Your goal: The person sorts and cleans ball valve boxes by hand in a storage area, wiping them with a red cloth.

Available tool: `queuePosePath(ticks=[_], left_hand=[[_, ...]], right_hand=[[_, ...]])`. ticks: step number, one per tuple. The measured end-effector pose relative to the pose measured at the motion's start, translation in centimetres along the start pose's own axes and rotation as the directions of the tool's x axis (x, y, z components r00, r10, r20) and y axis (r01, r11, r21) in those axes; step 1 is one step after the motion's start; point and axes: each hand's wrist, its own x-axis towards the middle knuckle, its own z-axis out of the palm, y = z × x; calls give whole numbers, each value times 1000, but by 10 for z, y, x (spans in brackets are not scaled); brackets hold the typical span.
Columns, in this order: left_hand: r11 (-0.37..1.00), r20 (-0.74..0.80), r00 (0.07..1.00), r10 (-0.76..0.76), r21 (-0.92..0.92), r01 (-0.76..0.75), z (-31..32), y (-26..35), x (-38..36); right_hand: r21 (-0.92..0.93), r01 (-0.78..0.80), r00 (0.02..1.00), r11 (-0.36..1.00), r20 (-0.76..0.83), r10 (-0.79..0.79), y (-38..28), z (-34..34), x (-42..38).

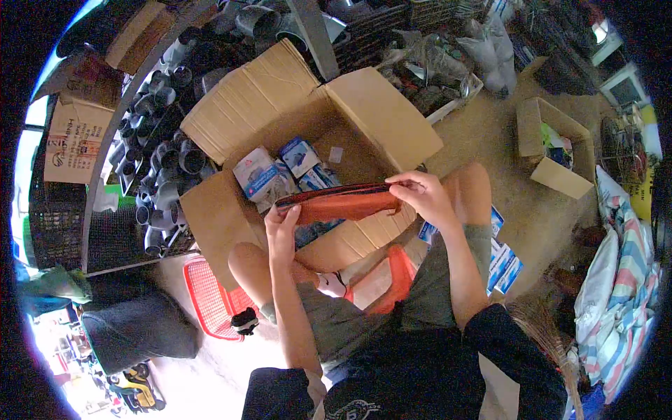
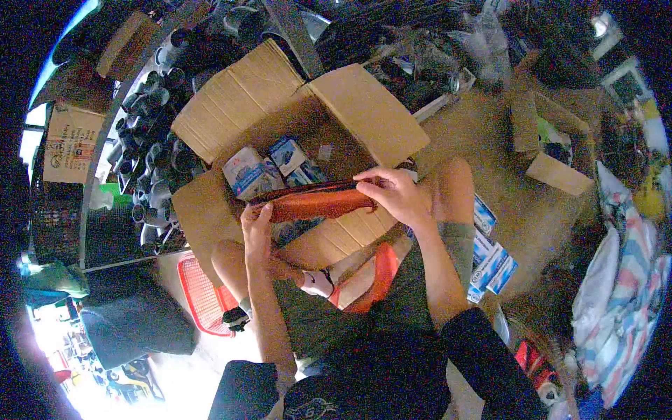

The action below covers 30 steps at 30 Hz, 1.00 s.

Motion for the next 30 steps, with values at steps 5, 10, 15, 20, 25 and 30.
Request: queuePosePath(ticks=[5,10,15,20,25,30], left_hand=[[987,-64,985,161,14,-161,6,-30,6],[936,-166,985,-54,334,108,26,-25,13],[929,-2,929,-369,-14,369,-3,-39,15],[936,126,936,-330,-84,341,-1,-18,8],[997,186,981,-55,66,43,-1,-14,11],[866,218,975,47,478,-149,-6,-18,14]], right_hand=[[280,140,969,950,-237,-73,17,15,21],[603,-69,960,795,-175,217,54,38,50],[506,-114,989,855,-26,148,14,35,27],[119,-434,897,893,148,416,51,11,34],[273,-211,976,939,3,218,40,18,32],[267,-78,993,960,-64,99,41,15,37]])
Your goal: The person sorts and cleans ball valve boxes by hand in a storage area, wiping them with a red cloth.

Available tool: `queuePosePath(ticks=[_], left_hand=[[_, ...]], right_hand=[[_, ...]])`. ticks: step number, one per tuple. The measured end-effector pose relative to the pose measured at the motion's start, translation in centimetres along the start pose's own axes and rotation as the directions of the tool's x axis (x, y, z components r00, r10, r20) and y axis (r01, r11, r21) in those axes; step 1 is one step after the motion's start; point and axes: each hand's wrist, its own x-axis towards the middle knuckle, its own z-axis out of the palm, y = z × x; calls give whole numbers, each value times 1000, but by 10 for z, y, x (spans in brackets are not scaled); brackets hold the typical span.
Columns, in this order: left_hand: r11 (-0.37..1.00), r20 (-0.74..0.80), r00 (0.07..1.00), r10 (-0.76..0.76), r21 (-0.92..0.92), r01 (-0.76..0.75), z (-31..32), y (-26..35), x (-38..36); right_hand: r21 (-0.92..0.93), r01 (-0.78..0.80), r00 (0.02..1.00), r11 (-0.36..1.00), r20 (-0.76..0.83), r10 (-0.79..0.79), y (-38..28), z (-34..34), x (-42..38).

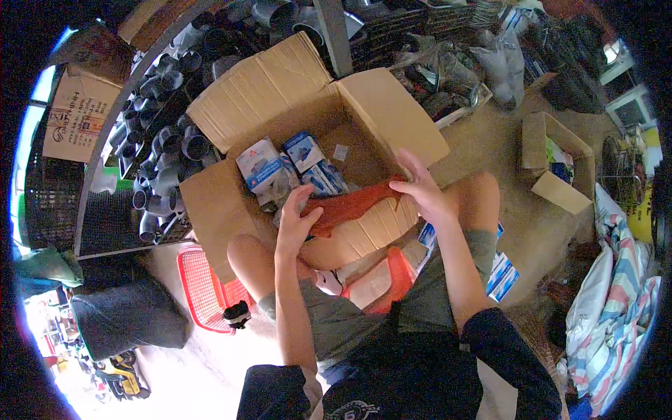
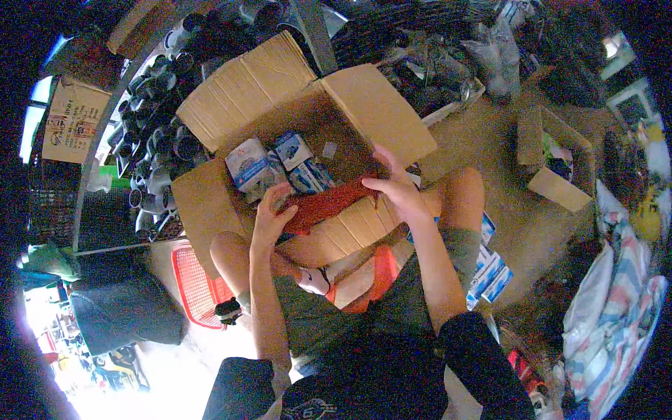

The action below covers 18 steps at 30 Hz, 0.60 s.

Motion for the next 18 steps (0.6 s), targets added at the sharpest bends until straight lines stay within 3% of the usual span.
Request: queuePosePath(ticks=[1,3,4,6,9,11,12,14,15,18], left_hand=[[999,9,999,-43,20,43,0,1,0],[990,24,991,-133,60,131,1,3,-2],[992,11,992,-125,-2,125,1,0,-2],[986,-16,994,-108,-126,105,1,-11,1],[950,31,966,-256,-177,257,-4,-31,0],[961,62,962,-267,99,260,-6,-1,-4],[939,76,959,-275,234,251,-5,10,-6],[912,142,988,-65,411,2,0,10,-14],[866,188,981,36,485,-125,2,10,-17],[877,278,960,32,453,-160,8,0,-18]], right_hand=[[-14,28,1000,1000,-8,-28,-6,2,-2],[-290,114,993,950,56,-102,-13,5,-10],[-417,160,987,894,97,-132,-14,6,-12],[-452,298,948,841,244,-205,-10,2,-6],[-616,381,918,689,341,-203,2,5,-10],[-733,440,897,518,385,-217,17,6,-17],[-766,461,887,447,411,-210,28,3,-15],[-815,497,867,296,459,-191,42,-3,-14],[-811,491,871,317,448,-203,48,-7,-13],[-827,459,888,325,420,-186,39,-11,-15]])
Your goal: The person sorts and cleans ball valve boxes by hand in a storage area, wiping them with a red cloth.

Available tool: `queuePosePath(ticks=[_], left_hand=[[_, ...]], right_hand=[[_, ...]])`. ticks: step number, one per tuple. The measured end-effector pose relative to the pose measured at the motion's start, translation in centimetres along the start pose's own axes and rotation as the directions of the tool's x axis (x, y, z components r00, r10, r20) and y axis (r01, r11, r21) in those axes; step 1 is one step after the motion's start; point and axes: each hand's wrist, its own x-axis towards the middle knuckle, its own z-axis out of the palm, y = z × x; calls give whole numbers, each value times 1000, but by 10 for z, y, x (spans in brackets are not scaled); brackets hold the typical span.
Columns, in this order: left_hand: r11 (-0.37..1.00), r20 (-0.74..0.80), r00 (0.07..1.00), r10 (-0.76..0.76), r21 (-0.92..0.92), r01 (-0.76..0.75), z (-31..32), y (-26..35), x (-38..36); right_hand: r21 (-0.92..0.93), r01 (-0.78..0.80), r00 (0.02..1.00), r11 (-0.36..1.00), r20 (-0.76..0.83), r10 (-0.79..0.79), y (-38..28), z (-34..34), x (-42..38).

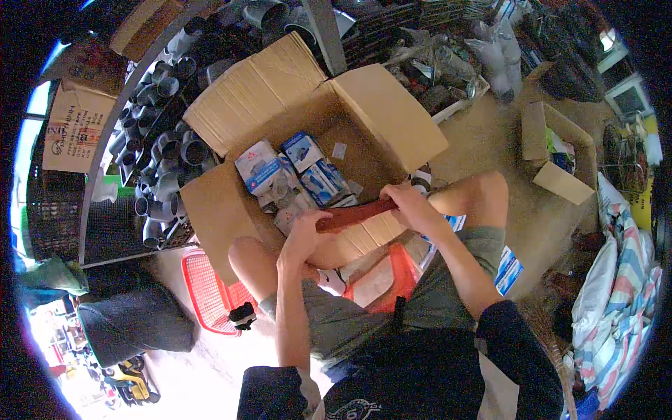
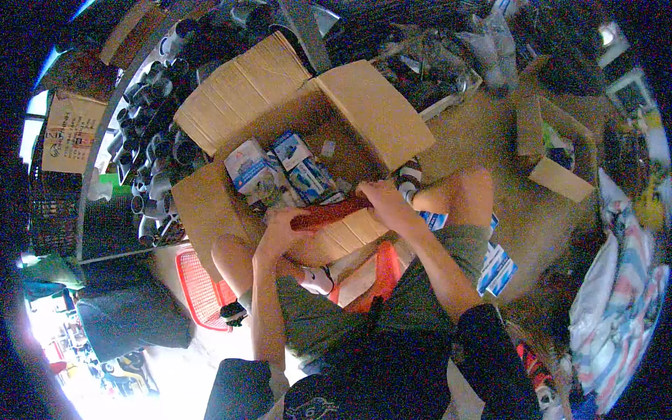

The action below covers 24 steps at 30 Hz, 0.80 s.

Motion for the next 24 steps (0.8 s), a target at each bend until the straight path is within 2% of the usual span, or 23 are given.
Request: queuePosePath(ticks=[3,5,6,7,8,9,10,11,12,14,16,17,19,20,23,24], left_hand=[[987,54,985,-162,-4,162,-14,10,-1],[992,-38,996,-86,88,89,-17,7,-4],[989,-82,996,-46,136,56,-19,5,-5],[999,-119,993,-4,-53,-2,-21,0,-5],[969,-163,986,28,-238,-67,-22,-7,-4],[901,-215,975,49,-411,-136,-21,-12,-3],[754,-176,980,-88,-655,-50,-20,-12,-1],[537,-100,973,-206,-843,27,-19,-12,1],[273,4,956,-295,-958,89,-18,-11,5],[74,89,927,-364,-989,124,-12,8,15],[-123,186,911,-369,-981,150,-8,15,20],[-93,147,961,-235,-987,128,-6,14,19],[98,120,960,-255,-984,149,-3,14,12],[192,106,959,-264,-968,160,-2,14,10],[205,126,965,-231,-963,175,2,2,13],[239,139,954,-266,-949,204,5,0,12]], right_hand=[[-63,-41,998,997,48,44,-13,-32,-5],[-35,-19,1000,999,20,20,-12,-40,-8],[178,-151,987,972,72,140,-11,-46,-9],[373,-283,958,883,147,245,-15,-56,-9],[539,-406,914,738,240,327,-16,-63,-8],[717,-389,921,578,305,241,8,-52,-8],[804,-271,958,530,171,230,26,-29,-10],[869,-138,974,476,31,226,44,-2,-11],[930,-139,965,339,51,258,43,1,-10],[993,-109,943,45,89,320,40,7,-7],[968,-86,955,-237,148,258,38,10,-2],[971,-134,923,-200,195,330,21,-4,2],[962,-234,838,-138,272,473,-7,-33,10],[969,-234,852,-83,245,463,-7,-35,10],[968,-239,878,76,183,442,-1,-31,8],[961,-245,880,127,166,444,6,-23,8]])
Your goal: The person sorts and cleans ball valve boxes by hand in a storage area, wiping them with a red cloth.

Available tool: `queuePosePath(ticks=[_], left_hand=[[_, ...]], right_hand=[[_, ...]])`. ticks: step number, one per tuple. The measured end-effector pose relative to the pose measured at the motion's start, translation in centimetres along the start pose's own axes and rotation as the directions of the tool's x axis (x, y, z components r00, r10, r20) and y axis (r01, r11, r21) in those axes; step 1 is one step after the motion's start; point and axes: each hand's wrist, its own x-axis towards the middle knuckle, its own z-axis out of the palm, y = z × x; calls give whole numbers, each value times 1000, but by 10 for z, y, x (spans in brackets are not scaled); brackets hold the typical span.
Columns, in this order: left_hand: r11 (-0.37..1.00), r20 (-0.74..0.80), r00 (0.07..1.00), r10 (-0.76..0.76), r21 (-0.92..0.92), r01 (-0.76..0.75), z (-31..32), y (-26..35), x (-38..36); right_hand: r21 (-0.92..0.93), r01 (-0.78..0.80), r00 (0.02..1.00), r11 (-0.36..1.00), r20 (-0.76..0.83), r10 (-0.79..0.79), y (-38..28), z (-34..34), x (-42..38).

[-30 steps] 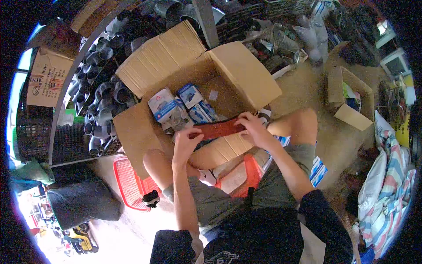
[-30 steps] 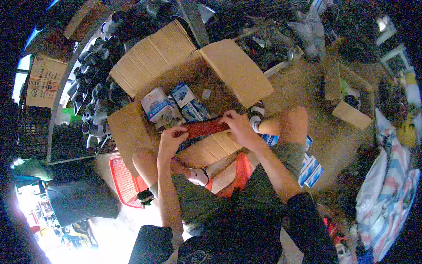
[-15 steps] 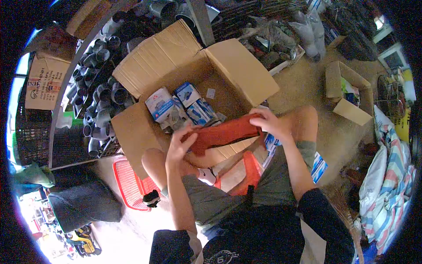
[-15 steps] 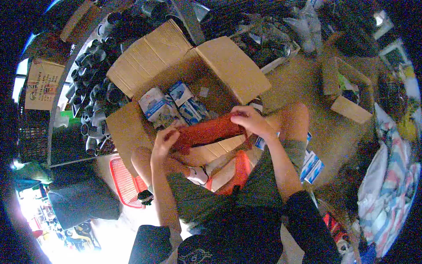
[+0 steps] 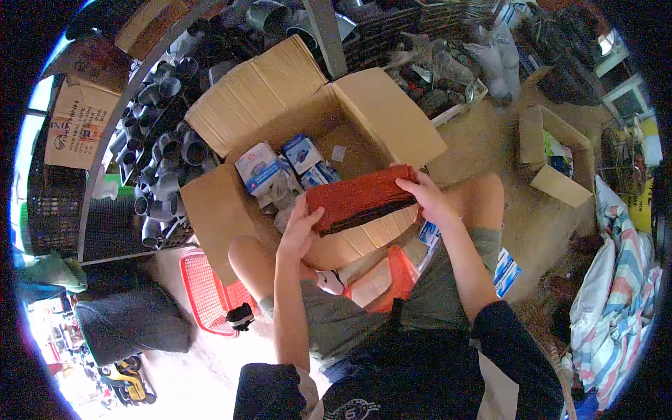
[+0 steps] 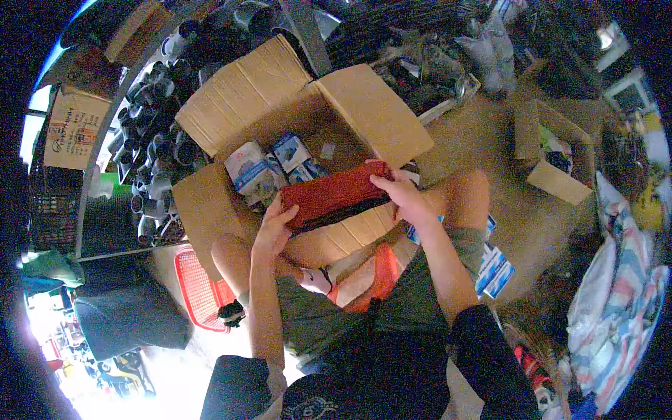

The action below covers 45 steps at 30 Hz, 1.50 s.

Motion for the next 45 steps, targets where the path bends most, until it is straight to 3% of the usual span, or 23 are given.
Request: queuePosePath(ticks=[2,5,7,8,12,15,18,20,22,23,24,25,26,29,31,34,35,37,39,40,41,44,45], left_hand=[[996,-59,998,-37,80,42,10,3,0],[989,-8,998,56,139,-54,7,-10,10],[993,-79,997,-10,117,20,16,-9,7],[993,-113,993,-43,104,55,24,-7,6],[962,-97,988,120,256,-92,21,-37,22],[877,-26,973,227,439,-193,32,-45,26],[812,9,944,330,508,-288,37,-60,31],[742,12,900,436,561,-367,49,-52,27],[904,-85,962,259,374,-210,64,-27,11],[937,-106,968,229,293,-190,62,-23,11],[963,-122,973,197,210,-169,61,-21,10],[978,-84,975,204,-37,-208,57,-24,15],[977,-106,974,200,-54,-207,52,-29,16],[969,-185,968,169,-151,-198,51,-30,10],[957,-167,977,133,-234,-170,43,-29,13],[915,-115,990,80,-385,-119,42,-26,16],[872,-84,994,71,-479,-103,43,-24,16],[799,-24,993,112,-592,-104,52,-13,13],[831,24,992,127,-548,-93,60,-1,6],[849,53,990,130,-522,-84,62,2,5],[835,27,993,118,-544,-84,56,-10,12],[963,-103,969,224,-133,-236,55,-23,19],[962,-88,962,260,-60,-266,53,-23,14]], right_hand=[[-109,46,999,993,-12,-48,9,-4,6],[-262,148,988,954,-7,-156,17,3,9],[-336,243,969,910,39,-245,22,14,10],[-423,231,970,876,27,-243,26,18,11],[-668,116,985,735,-18,-172,26,47,10],[-525,311,941,792,51,-335,50,63,17],[-417,334,941,845,91,-327,52,86,12],[-399,239,971,885,68,-231,41,104,0],[-373,339,941,864,111,-321,69,108,12],[-307,328,940,893,198,-278,75,111,17],[-377,337,940,863,187,-285,82,113,18],[-444,343,939,828,178,-294,81,121,16],[-509,346,938,788,169,-303,79,126,14],[-738,484,874,470,383,-297,70,124,7],[-776,561,822,288,483,-301,49,126,-8],[-807,563,739,176,397,-544,37,120,-8],[-737,600,677,311,260,-688,31,118,-2],[-592,490,707,640,-160,-689,39,114,15],[-50,296,906,954,-301,-297,33,104,20],[337,24,996,941,-94,8,20,90,15],[605,-306,952,735,214,220,13,81,11],[237,-88,993,967,-53,103,20,95,16],[55,86,991,995,-111,-80,29,91,23]])
